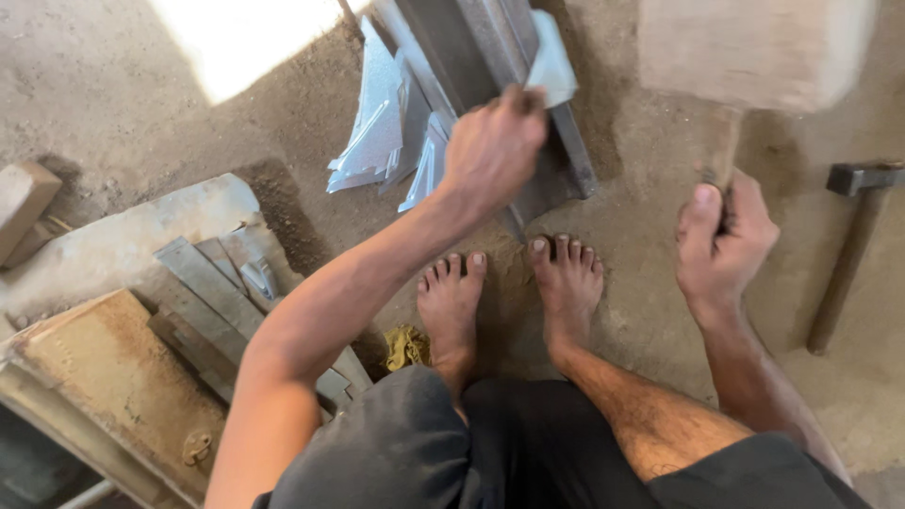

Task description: The person sits on the floor and bends small white metal strips by hand over a steel angle, striking them with a wooden mallet to fold each piece, then sets the folded piece aside and picks up the next strip.

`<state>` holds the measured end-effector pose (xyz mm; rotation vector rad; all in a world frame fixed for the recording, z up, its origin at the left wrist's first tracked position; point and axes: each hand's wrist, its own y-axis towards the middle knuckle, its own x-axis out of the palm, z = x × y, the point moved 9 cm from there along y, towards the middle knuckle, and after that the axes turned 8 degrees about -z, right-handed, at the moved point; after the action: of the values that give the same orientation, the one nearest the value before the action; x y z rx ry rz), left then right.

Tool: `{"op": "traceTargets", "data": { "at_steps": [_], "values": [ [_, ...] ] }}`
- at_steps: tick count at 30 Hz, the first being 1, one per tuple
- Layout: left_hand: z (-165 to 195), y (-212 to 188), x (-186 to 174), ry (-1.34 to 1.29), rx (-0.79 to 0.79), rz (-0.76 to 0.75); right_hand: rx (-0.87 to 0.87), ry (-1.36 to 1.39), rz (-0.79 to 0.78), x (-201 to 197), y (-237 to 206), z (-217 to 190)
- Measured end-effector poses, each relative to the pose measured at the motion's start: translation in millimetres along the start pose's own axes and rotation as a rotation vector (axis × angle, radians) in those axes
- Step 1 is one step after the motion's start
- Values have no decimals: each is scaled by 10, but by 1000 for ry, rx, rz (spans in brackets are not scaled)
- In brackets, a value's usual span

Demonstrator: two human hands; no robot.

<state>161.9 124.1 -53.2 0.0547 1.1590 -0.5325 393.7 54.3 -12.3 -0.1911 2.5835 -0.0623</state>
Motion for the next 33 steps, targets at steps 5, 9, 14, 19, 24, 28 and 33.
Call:
{"op": "traceTargets", "data": {
  "at_steps": [5,9,14,19,24,28,33],
  "values": [
    [229,62,-74,18,55,123,20,171,53,-50,-98,-301],
    [5,-49,66,112,-14,29,-81,57,21,-8,-47,-341],
    [-112,-181,119,120,-9,67,-47,-225,-110,351,72,95],
    [-9,-47,22,85,-38,4,61,-133,-24,77,-124,323],
    [290,-236,-586,-234,123,376,80,256,70,17,-335,97],
    [-632,-869,-670,-359,-219,514,96,255,-15,295,-363,-46],
    [-1462,-1250,-193,24,-522,271,3,-53,-225,792,-465,35]
  ]
}}
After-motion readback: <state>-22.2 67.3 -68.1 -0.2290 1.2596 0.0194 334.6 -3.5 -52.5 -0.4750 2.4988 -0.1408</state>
